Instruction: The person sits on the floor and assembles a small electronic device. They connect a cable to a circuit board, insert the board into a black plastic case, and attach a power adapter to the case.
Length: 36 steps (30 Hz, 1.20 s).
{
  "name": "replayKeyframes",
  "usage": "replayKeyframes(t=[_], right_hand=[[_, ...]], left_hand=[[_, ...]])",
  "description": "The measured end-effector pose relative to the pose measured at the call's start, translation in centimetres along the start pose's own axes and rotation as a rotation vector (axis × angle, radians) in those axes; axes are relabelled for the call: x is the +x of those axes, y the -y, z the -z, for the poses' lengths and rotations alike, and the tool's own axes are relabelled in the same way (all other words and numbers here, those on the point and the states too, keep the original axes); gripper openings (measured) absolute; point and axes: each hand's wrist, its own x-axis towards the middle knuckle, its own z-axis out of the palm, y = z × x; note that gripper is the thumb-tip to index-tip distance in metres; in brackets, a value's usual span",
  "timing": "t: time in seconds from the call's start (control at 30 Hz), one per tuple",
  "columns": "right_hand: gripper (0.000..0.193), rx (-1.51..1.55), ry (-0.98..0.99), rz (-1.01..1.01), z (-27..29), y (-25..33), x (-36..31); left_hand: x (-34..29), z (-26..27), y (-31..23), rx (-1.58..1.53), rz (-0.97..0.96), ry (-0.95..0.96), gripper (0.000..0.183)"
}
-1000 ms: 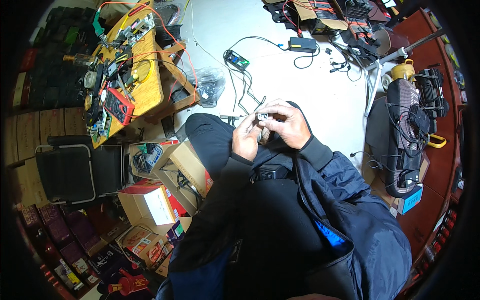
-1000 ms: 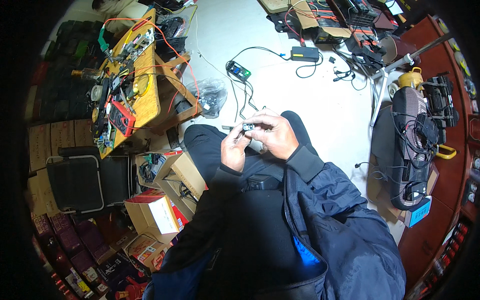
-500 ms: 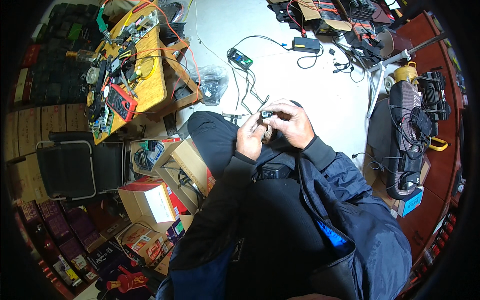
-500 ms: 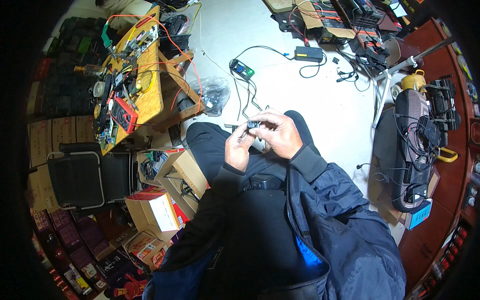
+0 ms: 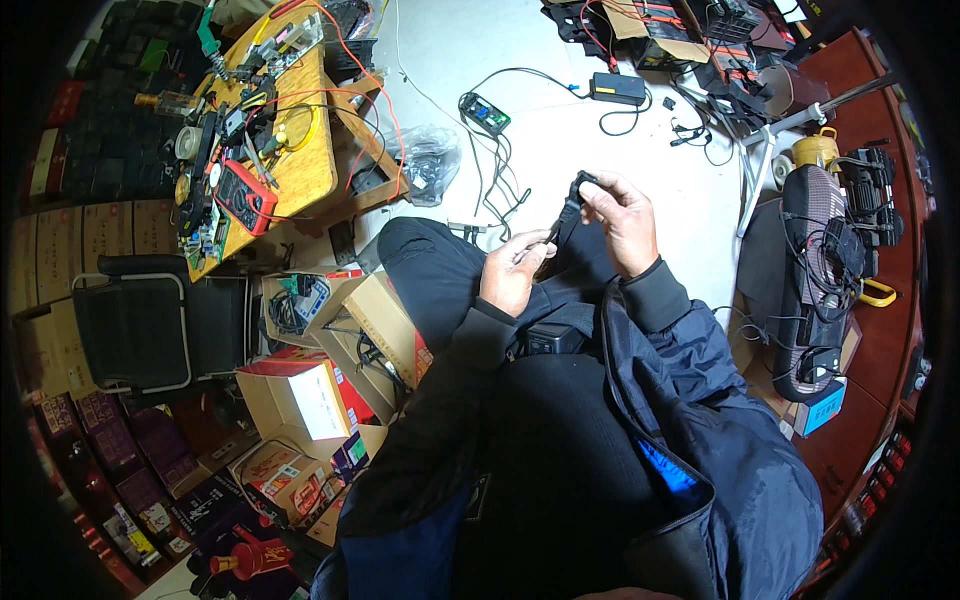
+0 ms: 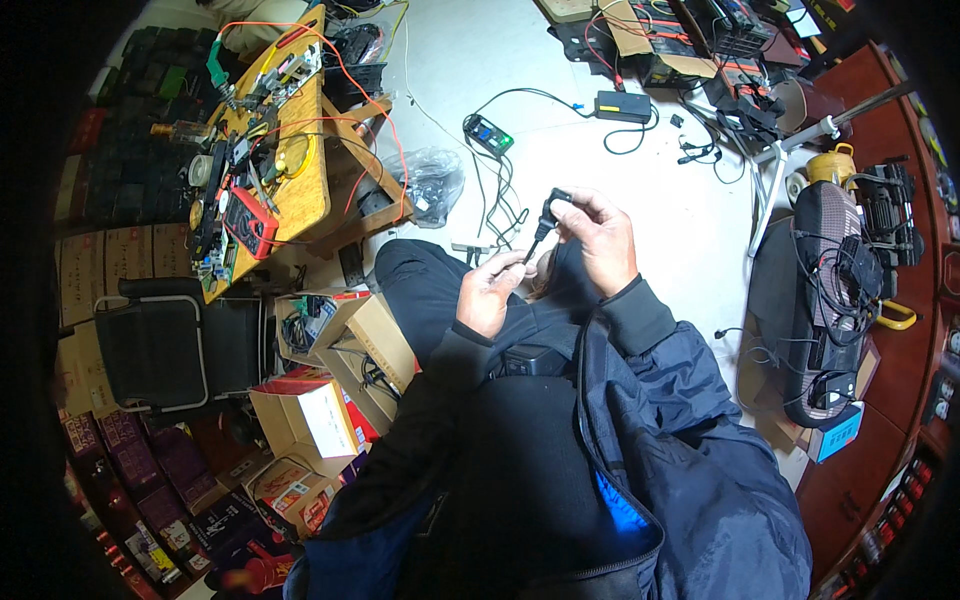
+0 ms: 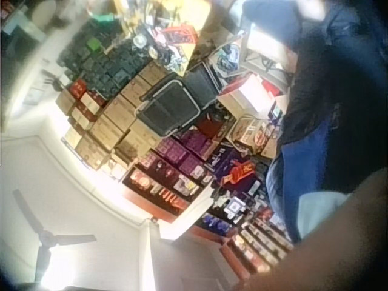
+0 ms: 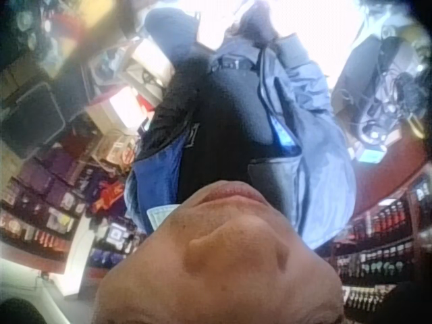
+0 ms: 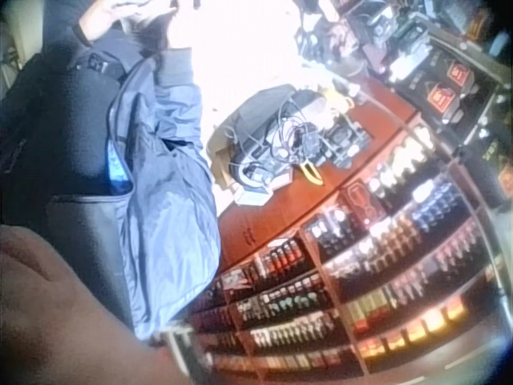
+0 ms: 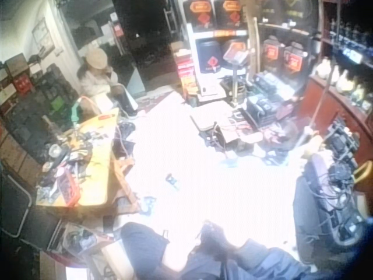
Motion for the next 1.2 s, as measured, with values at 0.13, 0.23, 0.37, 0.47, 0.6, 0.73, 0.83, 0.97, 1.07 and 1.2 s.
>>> replayKeyframes(t=[0.13, 0.23, 0.37, 0.47, 0.6, 0.73, 0.83, 0.97, 1.07, 1.2], right_hand=[[0.029, 0.046, 0.014, 0.003, 0.3, 0.3, 0.1], [0.029, 0.057, 0.062, 0.018, 0.3, 0.6, -0.2], [0.032, 0.006, 0.164, 0.0, 0.0, 0.9, -0.5], [0.034, -0.061, 0.218, 0.007, -0.5, 1.0, -0.8], [0.034, -0.103, 0.282, 0.082, -1.1, 1.4, -1.2], [0.032, -0.177, 0.324, 0.167, -1.5, 1.9, -1.5], [0.032, -0.17, 0.344, 0.169, -1.7, 2.2, -1.7], [0.032, -0.164, 0.358, 0.176, -1.9, 2.4, -1.9], [0.031, -0.196, 0.357, 0.192, -1.9, 2.3, -1.9], [0.031, -0.252, 0.335, 0.191, -1.8, 2.1, -1.8]], left_hand=[[0.0, -0.3, -0.1, -0.003, -0.012, -0.016, 0.027], [-0.1, -0.3, -0.4, 0.084, -0.001, -0.034, 0.027], [-0.2, -0.2, -0.5, 0.073, -0.007, -0.057, 0.028], [-0.2, 0.0, -0.4, 0.082, 0.001, -0.068, 0.028], [0.0, 0.1, -0.2, 0.082, -0.027, -0.095, 0.027], [0.1, 0.0, -0.4, 0.002, -0.021, -0.114, 0.026], [0.2, 0.0, -0.5, -0.014, -0.022, -0.121, 0.026], [0.3, 0.1, -0.3, 0.038, -0.023, -0.146, 0.026], [0.3, 0.2, 0.1, 0.032, -0.028, -0.151, 0.025], [0.3, 0.0, 0.1, -0.044, -0.014, -0.141, 0.025]])
